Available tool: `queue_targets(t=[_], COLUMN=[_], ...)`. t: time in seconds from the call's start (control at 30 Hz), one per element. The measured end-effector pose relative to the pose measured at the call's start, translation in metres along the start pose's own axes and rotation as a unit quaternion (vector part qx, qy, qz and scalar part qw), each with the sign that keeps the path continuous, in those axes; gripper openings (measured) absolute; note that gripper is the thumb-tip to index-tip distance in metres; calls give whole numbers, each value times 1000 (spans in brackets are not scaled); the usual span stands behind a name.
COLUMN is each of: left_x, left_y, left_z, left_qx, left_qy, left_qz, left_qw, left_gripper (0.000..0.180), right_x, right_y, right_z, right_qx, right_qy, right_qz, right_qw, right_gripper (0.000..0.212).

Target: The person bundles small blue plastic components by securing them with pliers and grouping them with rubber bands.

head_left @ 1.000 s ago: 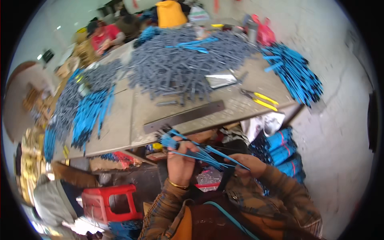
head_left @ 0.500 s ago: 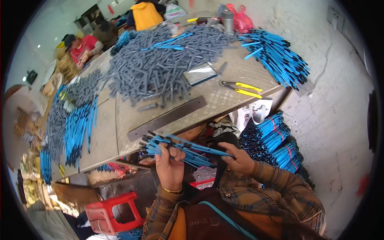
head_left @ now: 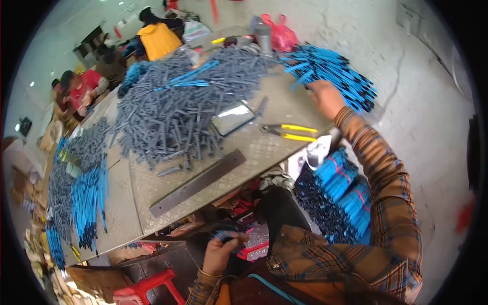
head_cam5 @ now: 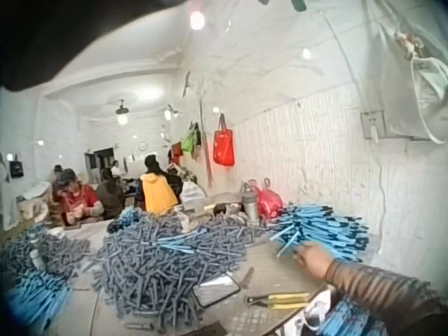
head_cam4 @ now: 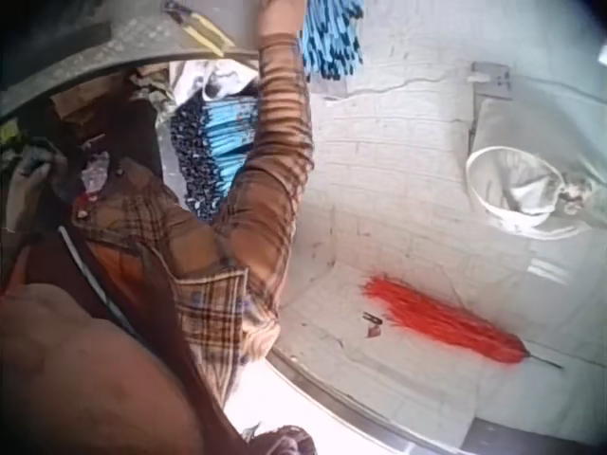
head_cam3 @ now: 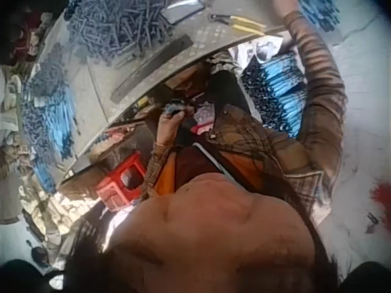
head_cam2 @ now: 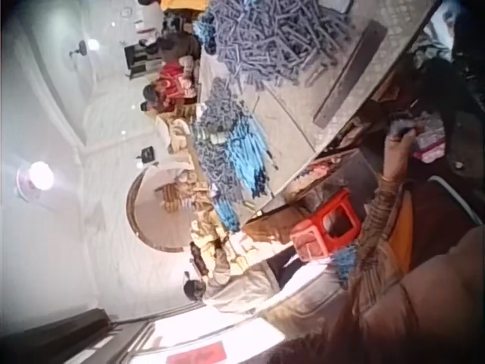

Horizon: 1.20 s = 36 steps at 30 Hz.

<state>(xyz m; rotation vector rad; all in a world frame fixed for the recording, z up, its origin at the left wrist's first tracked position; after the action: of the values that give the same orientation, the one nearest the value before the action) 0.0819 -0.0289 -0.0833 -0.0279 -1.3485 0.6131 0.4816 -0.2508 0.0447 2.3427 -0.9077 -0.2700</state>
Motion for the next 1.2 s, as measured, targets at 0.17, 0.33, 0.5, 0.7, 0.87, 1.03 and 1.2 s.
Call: queue_targets(t=[0.17,0.33,0.5,0.7,0.87,1.03,1.2], left_x=[-21,-32,-43,-33,-41,-45,-41], left_y=[-5,4,10,1,10,2,4], left_z=[-12,-8,-12,-13,-3,4,6], left_qx=[-64,-57,-92,-89,-114,-103,-90], left_qy=[25,89,67,56,32,75,50], left_qz=[-142,-47,6,-46,-47,37,83], left_qw=[987,993,993,993,992,991,991], left_gripper=[26,27,30,28,30,28,25], right_x=[131,141,181,241,157,93,28], right_y=[-42,-79,-97,-70,-1,81,101], right_z=[-35,-47,-45,-13,0,28,51], right_qx=[-110,-148,-166,-42,8,40,19], right_qy=[-81,-92,-73,14,-45,-72,-256], right_qz=[248,365,393,314,101,58,-221], right_qw=[959,915,901,948,994,995,941], right_gripper=[19,20,14,15,21,24,25])
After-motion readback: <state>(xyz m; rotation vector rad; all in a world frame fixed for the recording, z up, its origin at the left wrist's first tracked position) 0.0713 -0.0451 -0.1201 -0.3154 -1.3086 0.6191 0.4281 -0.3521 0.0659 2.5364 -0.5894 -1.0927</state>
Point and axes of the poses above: each hand's wrist, its own z-axis away from the middle knuckle, its own y-axis out of the back of the hand, x = y × z, the point moved 4 cm from there along -z, towards the middle knuckle, and after that the axes turned 11 degrees about x, right-handed, at the moved point
